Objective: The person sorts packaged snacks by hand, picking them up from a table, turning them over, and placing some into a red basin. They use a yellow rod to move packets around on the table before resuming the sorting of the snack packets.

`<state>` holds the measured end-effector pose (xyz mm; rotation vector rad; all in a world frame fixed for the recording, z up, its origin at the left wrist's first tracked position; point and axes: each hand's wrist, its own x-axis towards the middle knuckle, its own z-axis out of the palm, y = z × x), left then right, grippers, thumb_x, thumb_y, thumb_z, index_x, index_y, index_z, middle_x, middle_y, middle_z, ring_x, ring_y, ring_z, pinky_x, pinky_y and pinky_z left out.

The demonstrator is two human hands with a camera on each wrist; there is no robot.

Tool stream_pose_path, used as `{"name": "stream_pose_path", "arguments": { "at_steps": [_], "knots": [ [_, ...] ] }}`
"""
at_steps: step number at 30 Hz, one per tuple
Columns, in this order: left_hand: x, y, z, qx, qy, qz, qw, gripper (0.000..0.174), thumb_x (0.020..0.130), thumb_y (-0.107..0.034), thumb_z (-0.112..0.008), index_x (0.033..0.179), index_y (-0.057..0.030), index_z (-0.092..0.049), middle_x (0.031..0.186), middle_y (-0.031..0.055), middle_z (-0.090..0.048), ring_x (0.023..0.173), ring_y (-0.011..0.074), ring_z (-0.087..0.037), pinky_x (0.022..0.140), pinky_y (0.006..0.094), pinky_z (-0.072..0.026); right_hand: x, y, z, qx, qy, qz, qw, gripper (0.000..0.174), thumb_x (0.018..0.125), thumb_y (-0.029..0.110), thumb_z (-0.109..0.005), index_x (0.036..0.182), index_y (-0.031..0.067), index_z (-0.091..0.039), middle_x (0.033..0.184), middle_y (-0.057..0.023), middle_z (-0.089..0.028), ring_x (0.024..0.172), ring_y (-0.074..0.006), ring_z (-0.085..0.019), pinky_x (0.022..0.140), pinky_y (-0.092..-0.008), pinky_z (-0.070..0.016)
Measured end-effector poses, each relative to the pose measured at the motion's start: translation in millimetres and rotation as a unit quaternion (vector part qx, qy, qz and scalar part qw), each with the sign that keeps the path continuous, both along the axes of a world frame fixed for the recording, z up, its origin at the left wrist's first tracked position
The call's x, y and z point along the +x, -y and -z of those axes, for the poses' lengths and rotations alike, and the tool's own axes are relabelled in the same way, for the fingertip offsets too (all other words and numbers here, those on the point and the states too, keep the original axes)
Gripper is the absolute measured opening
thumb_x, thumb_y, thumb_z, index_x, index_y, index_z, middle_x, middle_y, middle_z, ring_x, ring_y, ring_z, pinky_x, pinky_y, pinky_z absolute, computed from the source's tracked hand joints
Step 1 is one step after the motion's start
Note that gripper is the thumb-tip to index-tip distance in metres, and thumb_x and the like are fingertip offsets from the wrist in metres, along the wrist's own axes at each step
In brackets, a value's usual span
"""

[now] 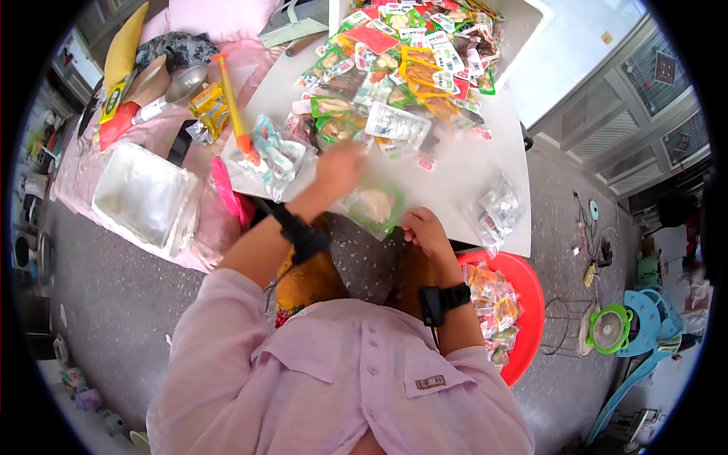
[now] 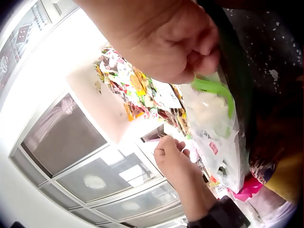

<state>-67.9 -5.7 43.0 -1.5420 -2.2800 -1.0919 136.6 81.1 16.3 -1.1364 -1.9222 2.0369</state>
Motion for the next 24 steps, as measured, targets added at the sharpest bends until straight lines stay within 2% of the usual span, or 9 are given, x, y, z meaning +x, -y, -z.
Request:
{"name": "stream_pose_path", "arguments": {
  "at_steps": [3, 6, 9, 12, 15, 18, 21, 24],
  "knots": [
    [-58.0, -20.8, -4.0, -0.068, -0.064, -0.090, 0.992, 0.018, 0.069, -0.015, -0.052, 0.086, -0.0059, -0.052, 0.087, 0.0152, -0.052, 0.079, 0.0311, -0.052, 0.065, 0.0391, -0.0430, 5.1, 0.3, 6.2, -0.012, -0.031, 0.047, 0.998, 0.014, 0.075, 0.015, -0.048, 0.082, 0.0026, -0.049, 0.063, -0.0013, -0.049, 0.047, -0.0077, -0.047, 0.040, -0.0174, -0.0338],
    [-88.1, -31.8, -6.5, -0.165, -0.033, -0.147, 0.975, 0.028, 0.069, -0.017, -0.053, 0.094, -0.0057, -0.050, 0.096, 0.0137, -0.051, 0.093, 0.0309, -0.047, 0.076, 0.0401, -0.0408, 4.3, 0.2, 11.4, -0.019, -0.043, 0.054, 0.997, 0.015, 0.075, 0.014, -0.049, 0.083, 0.0020, -0.049, 0.062, -0.0015, -0.049, 0.045, -0.0079, -0.046, 0.040, -0.0178, -0.0338],
    [-101.9, -42.4, 2.4, -0.235, -0.001, -0.160, 0.959, 0.028, 0.068, -0.018, -0.053, 0.093, -0.0058, -0.051, 0.097, 0.0128, -0.051, 0.093, 0.0301, -0.048, 0.076, 0.0404, -0.0408, 4.1, 0.8, 12.1, -0.019, -0.058, 0.063, 0.996, 0.015, 0.075, 0.014, -0.048, 0.082, 0.0010, -0.049, 0.059, -0.0020, -0.049, 0.043, -0.0087, -0.046, 0.039, -0.0193, -0.0337],
    [-110.7, -49.6, 3.9, -0.318, -0.101, -0.176, 0.926, 0.025, 0.069, -0.018, -0.051, 0.092, -0.0072, -0.052, 0.097, 0.0116, -0.052, 0.094, 0.0289, -0.048, 0.075, 0.0395, -0.0410, 5.1, 0.2, 14.2, -0.019, -0.062, 0.067, 0.996, 0.015, 0.075, 0.013, -0.048, 0.083, 0.0008, -0.049, 0.059, -0.0023, -0.049, 0.044, -0.0090, -0.047, 0.039, -0.0194, -0.0341],
    [-113.5, -43.7, -10.5, -0.273, -0.232, -0.132, 0.924, 0.021, 0.070, -0.017, -0.049, 0.088, -0.0078, -0.053, 0.093, 0.0110, -0.054, 0.089, 0.0276, -0.050, 0.073, 0.0389, -0.0416, 6.6, 1.6, 13.9, -0.023, -0.066, 0.068, 0.995, 0.016, 0.074, 0.013, -0.048, 0.084, 0.0006, -0.049, 0.060, -0.0025, -0.050, 0.044, -0.0093, -0.048, 0.040, -0.0193, -0.0352],
    [-122.2, -45.8, -19.1, -0.188, -0.217, -0.108, 0.952, 0.019, 0.070, -0.016, -0.048, 0.086, -0.0063, -0.053, 0.085, 0.0121, -0.056, 0.080, 0.0282, -0.053, 0.069, 0.0380, -0.0430, 6.4, 0.1, 14.1, -0.029, -0.072, 0.068, 0.995, 0.017, 0.074, 0.013, -0.049, 0.086, 0.0002, -0.049, 0.061, -0.0026, -0.050, 0.044, -0.0094, -0.048, 0.041, -0.0191, -0.0362],
    [-119.2, -39.3, -38.0, -0.157, -0.112, -0.125, 0.973, 0.016, 0.069, -0.015, -0.047, 0.080, -0.0049, -0.052, 0.079, 0.0150, -0.056, 0.071, 0.0305, -0.054, 0.063, 0.0388, -0.0431, 8.6, 2.8, 11.3, -0.043, -0.088, 0.081, 0.992, 0.018, 0.075, 0.013, -0.049, 0.087, -0.0001, -0.049, 0.062, -0.0026, -0.051, 0.046, -0.0093, -0.049, 0.041, -0.0188, -0.0367],
    [-115.7, -20.3, -55.4, -0.155, -0.045, -0.126, 0.979, 0.018, 0.072, -0.015, -0.046, 0.082, -0.0016, -0.051, 0.075, 0.0141, -0.056, 0.071, 0.0259, -0.055, 0.062, 0.0364, -0.0433, 12.0, 4.5, 10.9, -0.044, -0.103, 0.099, 0.989, 0.018, 0.075, 0.013, -0.050, 0.088, -0.0003, -0.049, 0.063, -0.0027, -0.051, 0.049, -0.0090, -0.049, 0.042, -0.0185, -0.0368]
  ]
}}
